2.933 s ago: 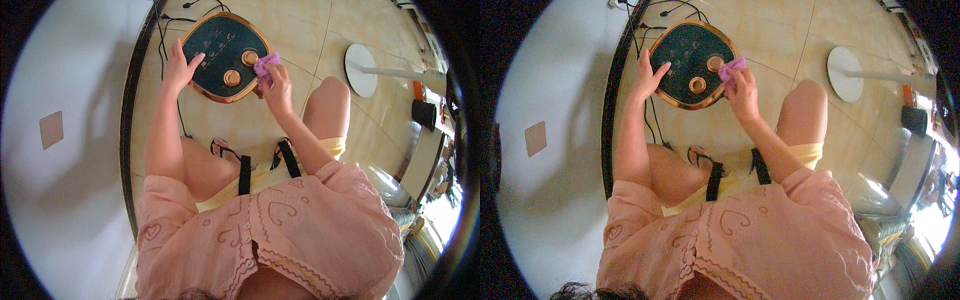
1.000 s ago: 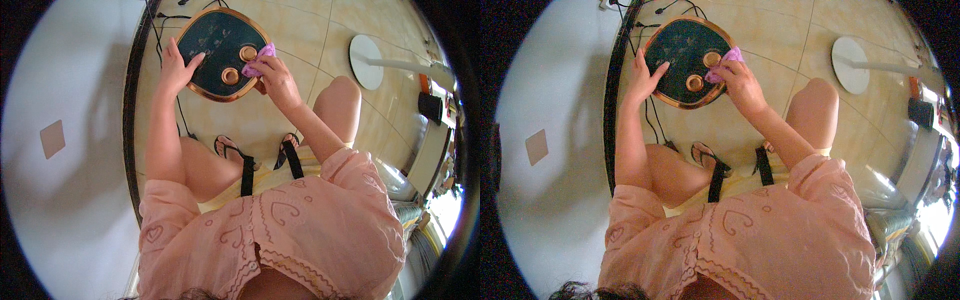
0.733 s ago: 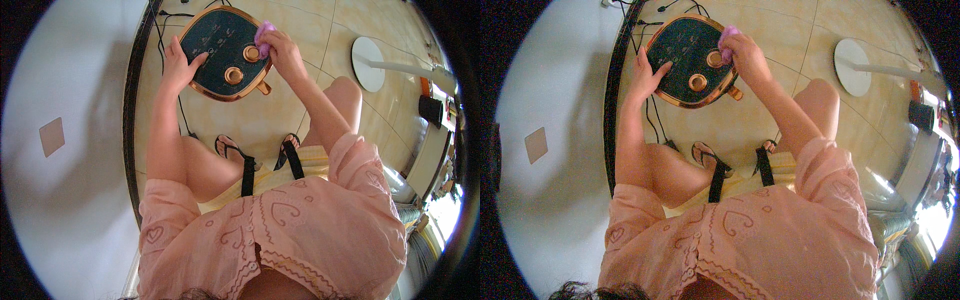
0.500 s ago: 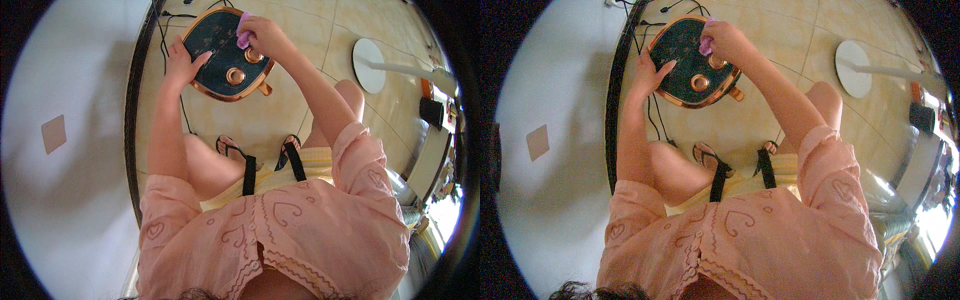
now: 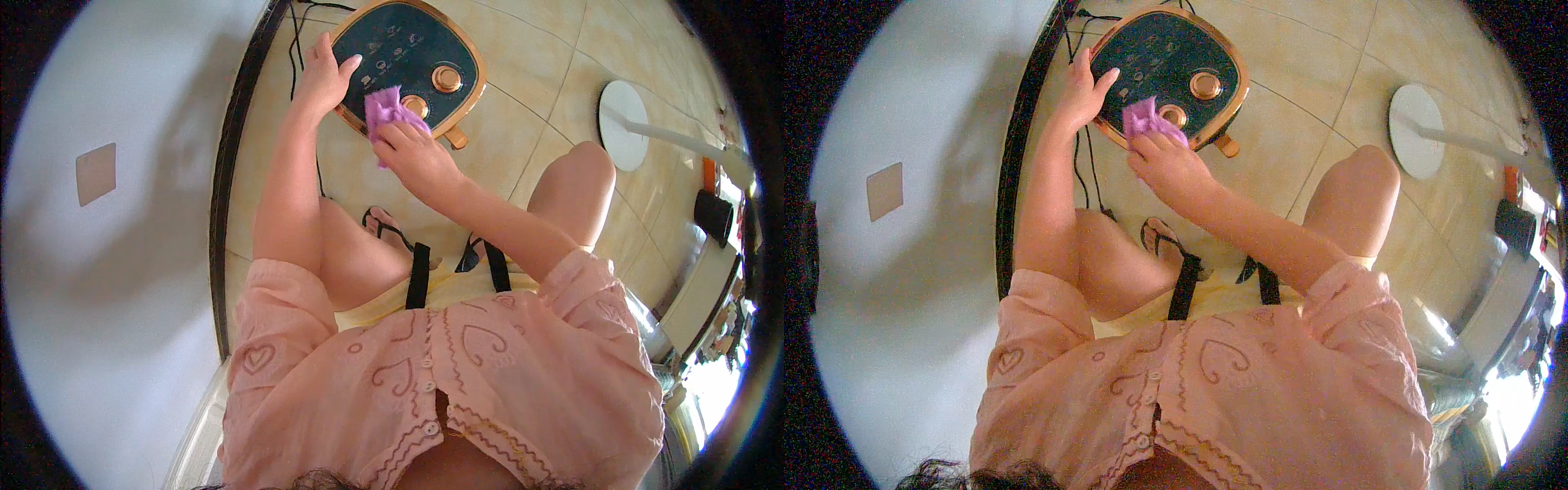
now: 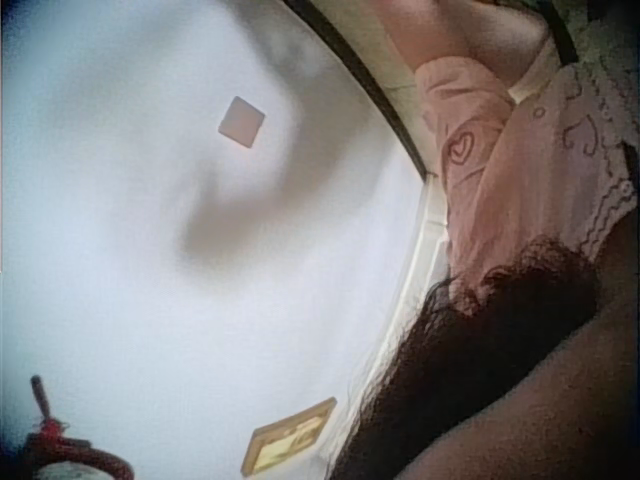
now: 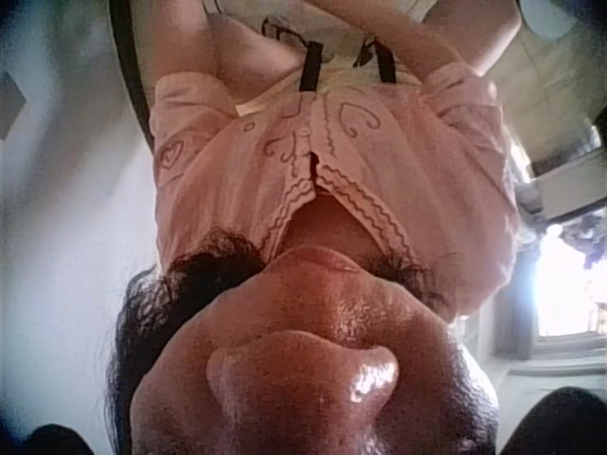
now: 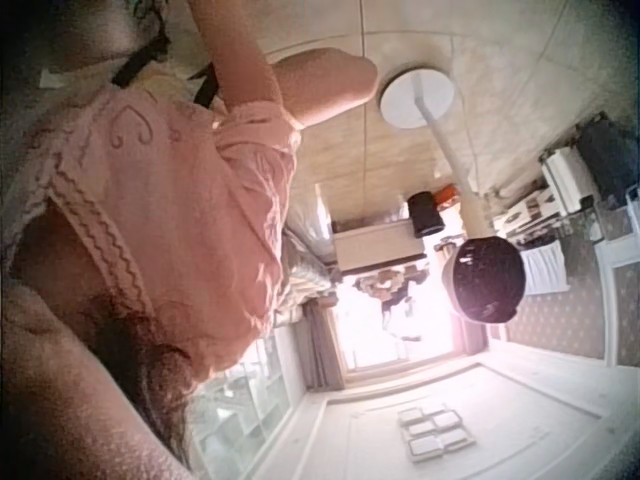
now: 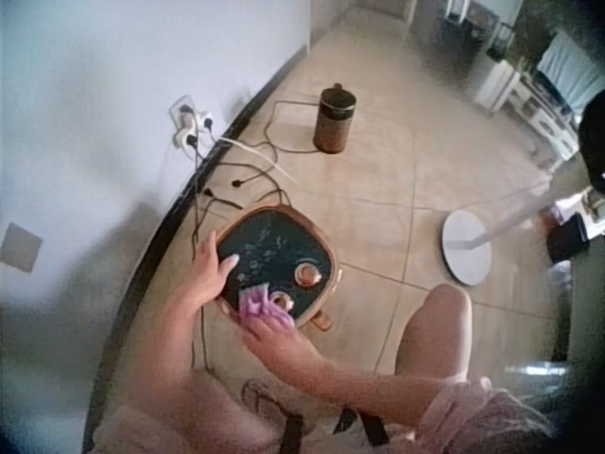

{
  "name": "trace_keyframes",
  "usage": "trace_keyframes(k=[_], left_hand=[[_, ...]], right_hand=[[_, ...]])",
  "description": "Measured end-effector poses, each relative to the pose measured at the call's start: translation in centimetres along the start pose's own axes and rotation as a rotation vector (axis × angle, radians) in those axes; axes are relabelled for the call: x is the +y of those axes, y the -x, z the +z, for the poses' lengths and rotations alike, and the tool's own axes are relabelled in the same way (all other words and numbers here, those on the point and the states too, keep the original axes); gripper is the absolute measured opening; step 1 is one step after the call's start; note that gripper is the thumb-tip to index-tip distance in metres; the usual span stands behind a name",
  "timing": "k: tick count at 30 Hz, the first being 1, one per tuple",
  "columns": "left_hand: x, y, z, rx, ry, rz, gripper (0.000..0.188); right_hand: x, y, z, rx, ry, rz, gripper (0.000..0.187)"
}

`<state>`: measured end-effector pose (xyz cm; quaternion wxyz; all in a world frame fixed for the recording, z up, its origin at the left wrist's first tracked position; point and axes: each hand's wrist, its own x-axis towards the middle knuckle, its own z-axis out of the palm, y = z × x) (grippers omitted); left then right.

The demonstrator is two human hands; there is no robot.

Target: The person washes a cloth in the kitchen sink, then wipes a dining table and a standing fan. They then sit on the floor to clean a small appliance and finish by wiping the fan again.

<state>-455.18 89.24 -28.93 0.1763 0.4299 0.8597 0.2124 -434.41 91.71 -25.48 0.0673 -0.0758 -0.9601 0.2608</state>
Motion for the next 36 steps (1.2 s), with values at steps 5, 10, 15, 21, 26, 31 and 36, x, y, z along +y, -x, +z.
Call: trace_keyframes(k=[5, 10, 15, 21, 26, 31, 36], left_hand=[[0.4, -0.1, -1.7, -0.055, 0.109, -0.061, 0.058], [-1.3, -1.1, -2.1, -0.137, 0.951, -0.427, 0.050], [-2.1, -1.6, -4.0, 0.442, 0.672, -0.301, 0.042], [-2.0, -0.3, -4.2, 0.492, 0.625, -0.296, 0.027], [-0.6, -0.2, -4.2, 0.421, 0.697, -0.293, 0.025], [-0.5, -0.6, -4.0, 0.474, 0.803, -0.170, 0.022], [0.4, -0.3, -4.3, 0.339, 0.604, -0.158, 0.030]], right_hand=[[0.6, 3.3, 0.4, -0.011, -0.076, -0.032, 0.032], [-0.1, -2.6, 2.4, 0.083, -0.020, -0.087, 0.037], [-0.4, -8.8, 3.8, 0.280, -0.052, -0.022, 0.038], [-0.9, -2.7, 4.0, 0.122, -0.009, -0.012, 0.035], [-0.7, -4.4, 3.2, 0.146, -0.059, -0.004, 0.034], [2.1, -10.1, 2.1, 0.230, -0.146, 0.009, 0.030], [9.7, -13.1, 0.9, 0.418, 0.161, 0.024, 0.030]])
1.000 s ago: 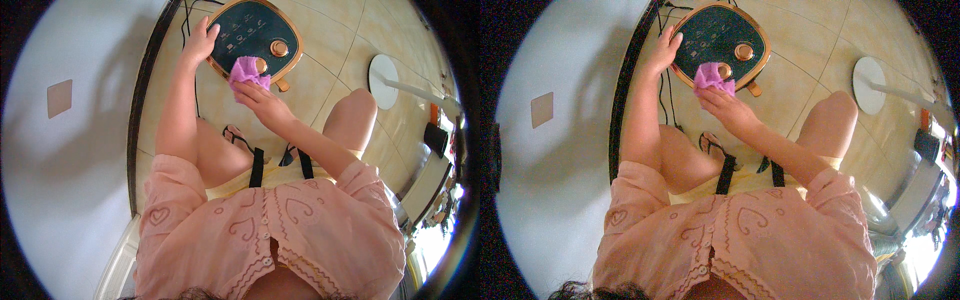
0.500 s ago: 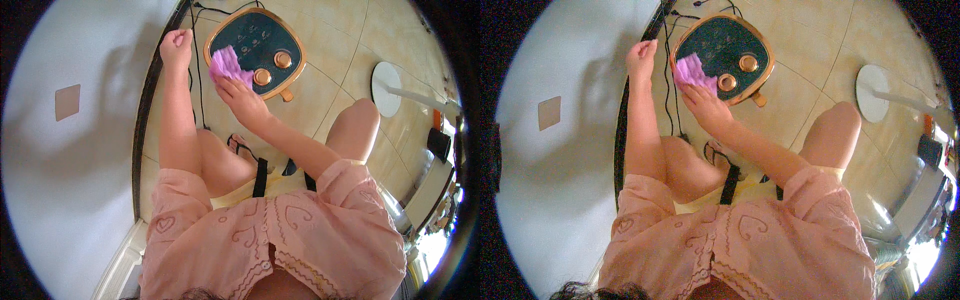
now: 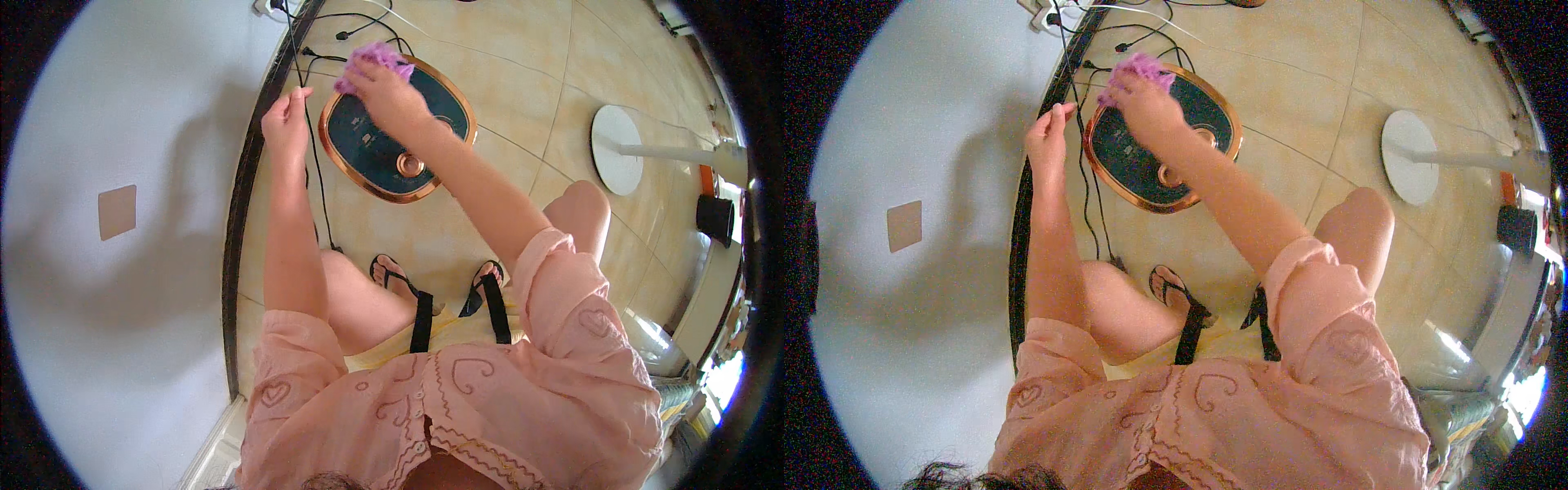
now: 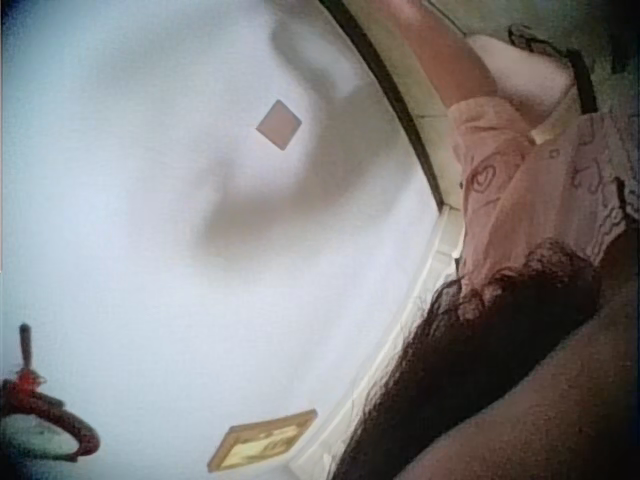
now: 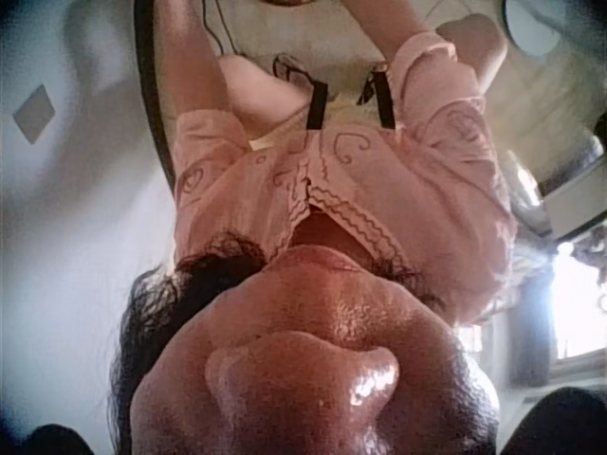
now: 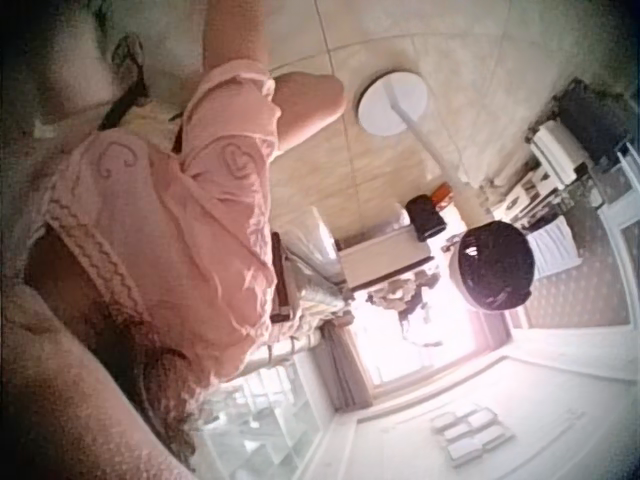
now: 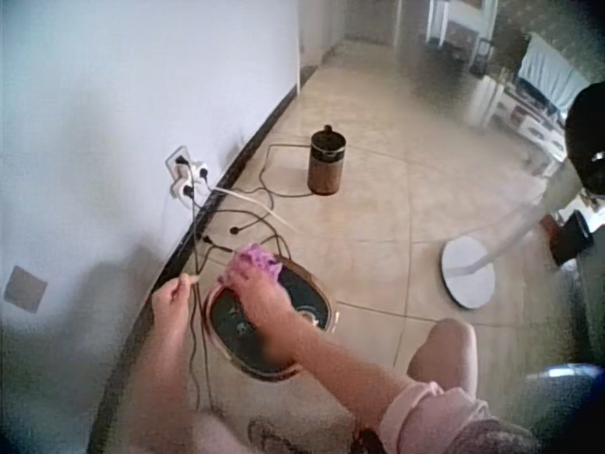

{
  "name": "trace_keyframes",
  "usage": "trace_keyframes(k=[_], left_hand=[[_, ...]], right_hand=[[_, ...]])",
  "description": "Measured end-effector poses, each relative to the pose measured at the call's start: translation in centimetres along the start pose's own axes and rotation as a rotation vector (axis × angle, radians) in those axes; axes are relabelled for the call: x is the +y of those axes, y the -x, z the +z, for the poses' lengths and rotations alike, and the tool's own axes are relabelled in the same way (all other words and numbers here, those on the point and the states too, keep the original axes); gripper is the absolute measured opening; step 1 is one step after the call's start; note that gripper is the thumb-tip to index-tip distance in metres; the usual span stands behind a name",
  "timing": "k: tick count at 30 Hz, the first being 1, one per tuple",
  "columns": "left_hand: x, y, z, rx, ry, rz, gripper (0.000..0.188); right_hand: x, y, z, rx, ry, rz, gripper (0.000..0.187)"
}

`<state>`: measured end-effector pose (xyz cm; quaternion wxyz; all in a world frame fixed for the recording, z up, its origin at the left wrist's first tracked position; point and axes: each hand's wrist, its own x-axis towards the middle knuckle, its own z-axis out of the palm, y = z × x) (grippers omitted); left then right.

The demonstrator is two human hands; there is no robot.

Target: The person washes a cloth in the kitchen sink, then wipes a dining table and a standing fan. They then sit on the floor to clean a small appliance and finish by wiping the fan again.

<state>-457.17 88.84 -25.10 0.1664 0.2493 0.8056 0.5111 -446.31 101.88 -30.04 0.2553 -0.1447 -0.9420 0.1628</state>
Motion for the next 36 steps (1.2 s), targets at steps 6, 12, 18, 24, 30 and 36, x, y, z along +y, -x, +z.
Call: trace_keyframes(k=[6, 12, 18, 24, 30, 36], left_hand=[[1.2, 1.4, 2.3, -0.275, -0.202, 0.106, 0.045], [-0.6, 2.8, 5.6, -0.254, -0.777, 0.540, 0.052], [-0.2, 3.6, 8.1, -0.234, -0.918, 0.726, 0.053], [-0.7, 3.6, 9.3, -0.222, -1.021, 0.787, 0.049], [-0.4, 4.0, 9.7, -0.260, -1.110, 0.744, 0.050], [0.0, 4.0, 10.3, -0.271, -1.089, 0.748, 0.050]], right_hand=[[3.4, 3.2, -4.6, -0.036, -0.099, 0.262, 0.031], [4.6, 8.3, -7.6, -0.055, -0.184, 0.374, 0.036], [3.0, 13.8, -8.5, 0.096, -0.381, 0.571, 0.038], [4.9, 14.4, -6.4, 0.145, -0.732, 1.067, 0.030], [6.0, 17.5, -1.5, 0.191, -0.711, 1.123, 0.031], [2.9, 15.5, -5.9, 0.419, -0.926, 0.991, 0.031]])
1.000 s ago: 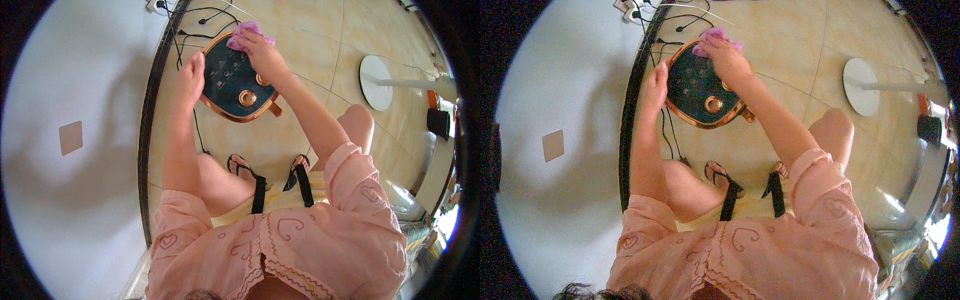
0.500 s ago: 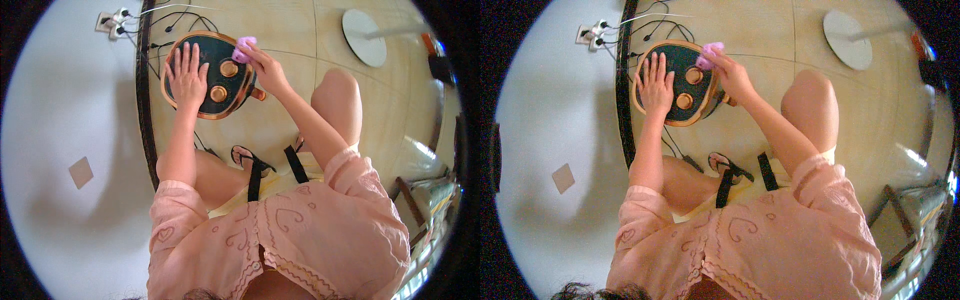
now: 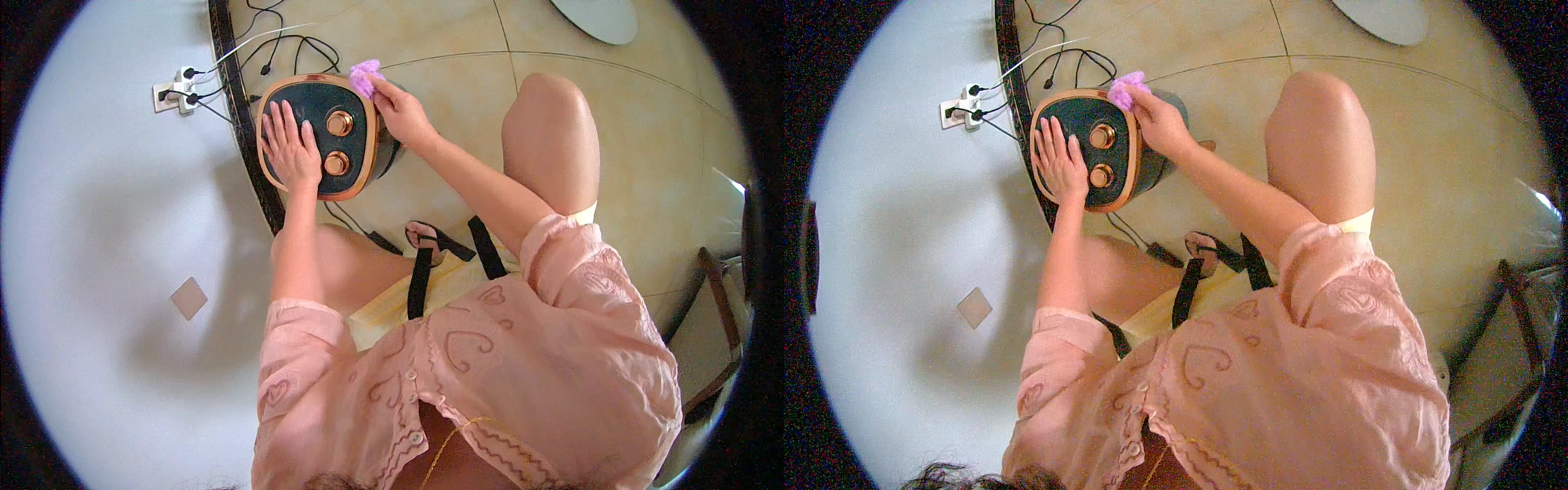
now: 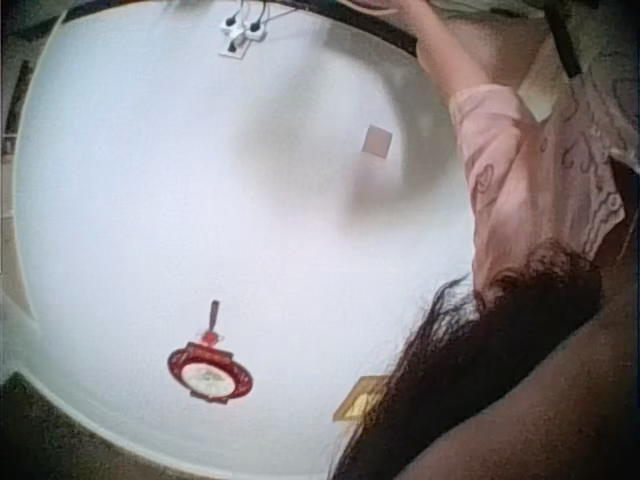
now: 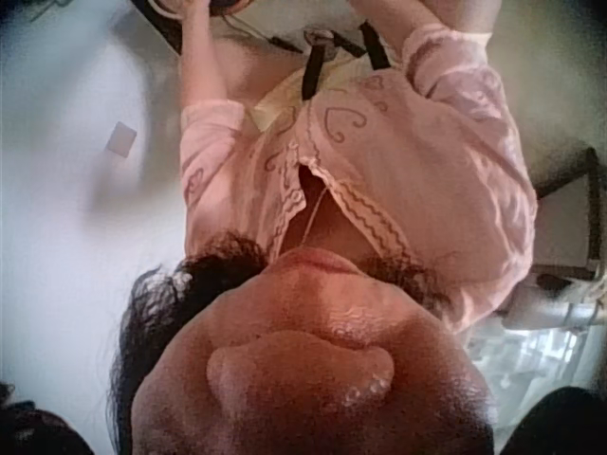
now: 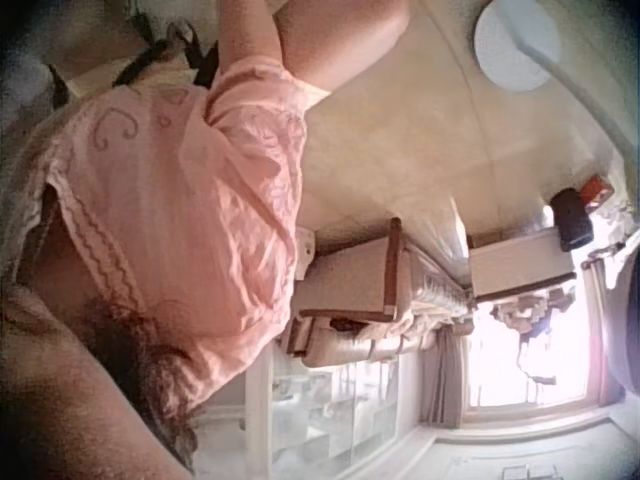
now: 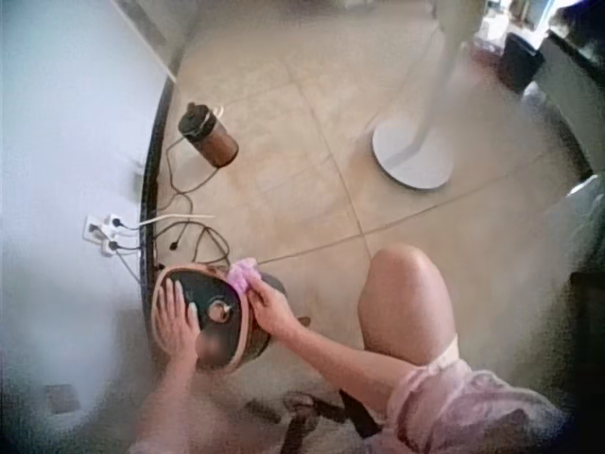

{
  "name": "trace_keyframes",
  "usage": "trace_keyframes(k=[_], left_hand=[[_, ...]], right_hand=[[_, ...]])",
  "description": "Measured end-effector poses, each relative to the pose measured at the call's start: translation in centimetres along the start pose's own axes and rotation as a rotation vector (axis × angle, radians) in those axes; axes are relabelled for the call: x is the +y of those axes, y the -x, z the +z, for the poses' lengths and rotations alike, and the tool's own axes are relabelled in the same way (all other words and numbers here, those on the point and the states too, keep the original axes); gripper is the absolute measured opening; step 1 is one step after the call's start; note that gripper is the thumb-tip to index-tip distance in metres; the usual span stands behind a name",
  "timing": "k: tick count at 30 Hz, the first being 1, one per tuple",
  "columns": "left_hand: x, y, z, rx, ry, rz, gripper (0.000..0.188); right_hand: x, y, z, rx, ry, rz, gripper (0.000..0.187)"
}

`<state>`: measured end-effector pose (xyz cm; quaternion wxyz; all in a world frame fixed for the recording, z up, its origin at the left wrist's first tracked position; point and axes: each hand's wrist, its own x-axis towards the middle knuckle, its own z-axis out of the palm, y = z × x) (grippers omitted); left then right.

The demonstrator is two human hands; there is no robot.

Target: The person washes a cloth in the kitchen sink, then wipes a dining table and a standing fan. They then sit on the floor to clean a small appliance and finish by wiping the fan again.

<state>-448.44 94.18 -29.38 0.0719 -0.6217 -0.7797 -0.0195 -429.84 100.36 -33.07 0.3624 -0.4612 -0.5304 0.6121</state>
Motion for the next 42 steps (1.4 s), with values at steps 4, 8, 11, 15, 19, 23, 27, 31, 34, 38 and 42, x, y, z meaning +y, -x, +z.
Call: trace_keyframes(k=[4, 8, 11, 15, 19, 23, 27, 31, 34, 38, 42], left_hand=[[0.0, -0.2, -0.2, -0.003, -0.053, 0.022, 0.050], [0.0, 0.1, -0.1, 0.004, -0.053, 0.016, 0.048], [0.1, 0.2, 0.0, -0.003, -0.001, 0.002, 0.049], [0.4, 0.1, 0.0, 0.002, -0.012, -0.007, 0.049], [0.6, 0.1, -0.2, -0.012, -0.014, -0.011, 0.049], [0.3, 0.3, 0.1, 0.006, 0.009, 0.000, 0.049], [0.1, 0.4, 0.3, 0.001, 0.001, -0.013, 0.049], [-0.2, 0.4, 0.5, 0.020, 0.044, -0.007, 0.049], [-0.5, 0.6, 0.5, 0.032, 0.012, -0.026, 0.049], [-0.5, 0.7, 0.4, 0.065, 0.001, 0.012, 0.049], [-0.1, 1.0, -0.3, 0.109, -0.009, 0.001, 0.046]], right_hand=[[7.6, -1.0, 1.8, 0.136, -0.038, -0.028, 0.033], [3.0, 1.8, 2.6, 0.235, 0.005, 0.057, 0.038], [0.1, 5.4, 4.2, 0.280, -0.083, -0.090, 0.040], [0.0, 7.5, 4.4, 0.189, -0.058, 0.058, 0.052], [3.8, 9.9, 7.0, 0.151, -0.305, 0.312, 0.047], [3.5, 12.2, 8.0, 0.144, 0.010, 0.166, 0.041], [1.6, 8.7, 4.9, 0.141, -0.076, 0.199, 0.040], [2.7, 4.0, 2.9, 0.210, 0.140, -0.025, 0.038], [-1.1, 0.8, -0.4, -0.048, 0.198, -0.019, 0.036], [-1.7, -1.2, -1.1, -0.174, 0.194, -0.091, 0.034], [-2.2, -1.1, 0.6, -0.195, 0.303, -0.494, 0.034]])
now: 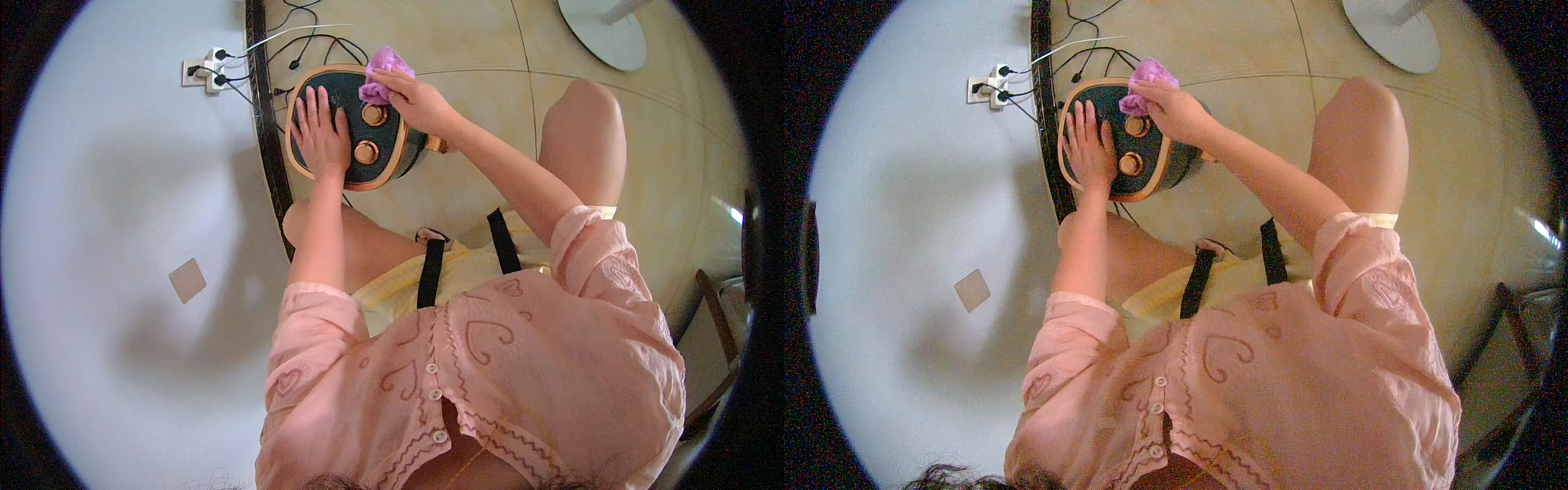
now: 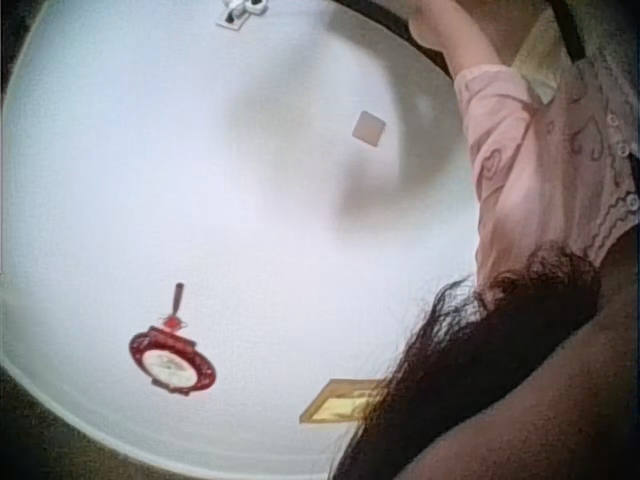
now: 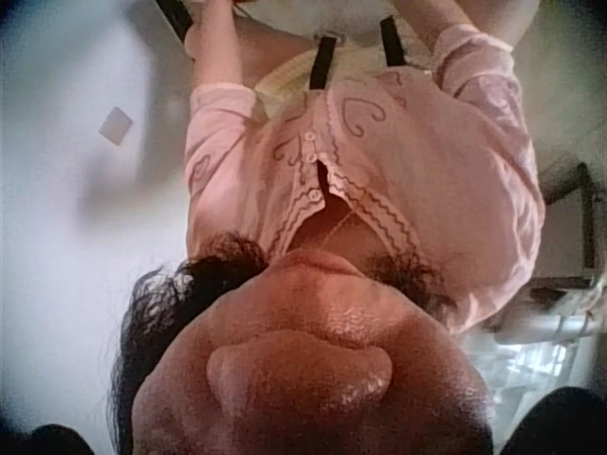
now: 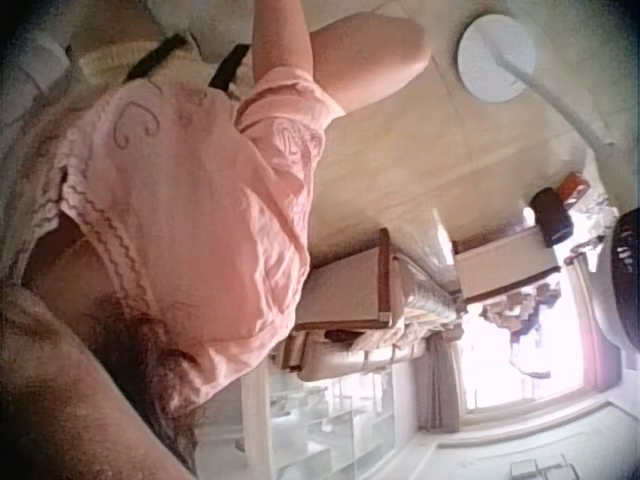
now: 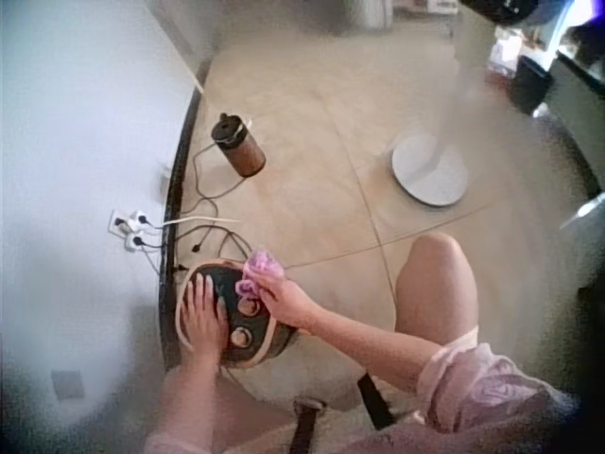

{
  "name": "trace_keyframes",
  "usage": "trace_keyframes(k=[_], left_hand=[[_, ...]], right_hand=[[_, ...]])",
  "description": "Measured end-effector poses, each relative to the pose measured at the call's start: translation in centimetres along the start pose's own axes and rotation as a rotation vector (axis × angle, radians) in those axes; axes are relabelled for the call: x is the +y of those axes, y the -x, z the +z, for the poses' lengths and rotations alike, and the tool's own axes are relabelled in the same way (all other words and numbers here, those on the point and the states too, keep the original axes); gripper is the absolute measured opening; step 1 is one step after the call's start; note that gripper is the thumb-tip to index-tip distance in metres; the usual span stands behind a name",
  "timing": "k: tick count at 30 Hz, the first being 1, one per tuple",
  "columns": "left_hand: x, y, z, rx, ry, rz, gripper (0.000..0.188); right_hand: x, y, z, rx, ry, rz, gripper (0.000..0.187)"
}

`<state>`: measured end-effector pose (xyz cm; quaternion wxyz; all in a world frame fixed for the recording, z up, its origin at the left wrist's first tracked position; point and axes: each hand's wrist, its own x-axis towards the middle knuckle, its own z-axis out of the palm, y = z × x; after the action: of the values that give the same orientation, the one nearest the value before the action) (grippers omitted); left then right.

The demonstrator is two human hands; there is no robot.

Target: The person washes a cloth in the kitchen sink, then wipes a dining table and a standing fan. They then sit on the floor to clean a small appliance and finish by wiping the fan again.

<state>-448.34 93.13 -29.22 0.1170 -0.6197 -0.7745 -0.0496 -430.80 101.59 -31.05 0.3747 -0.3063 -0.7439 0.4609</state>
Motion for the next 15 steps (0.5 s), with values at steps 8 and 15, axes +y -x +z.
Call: trace_keyframes(k=[8, 15], left_hand=[[-0.5, -0.4, -0.1, -0.024, 0.059, -0.010, 0.047], [-1.0, -0.3, -0.7, -0.003, 0.220, -0.082, 0.045]], right_hand=[[2.4, -7.7, -1.1, -0.326, 0.109, 0.218, 0.029], [-1.4, -9.2, -5.1, -0.068, -1.332, 0.788, 0.028]])
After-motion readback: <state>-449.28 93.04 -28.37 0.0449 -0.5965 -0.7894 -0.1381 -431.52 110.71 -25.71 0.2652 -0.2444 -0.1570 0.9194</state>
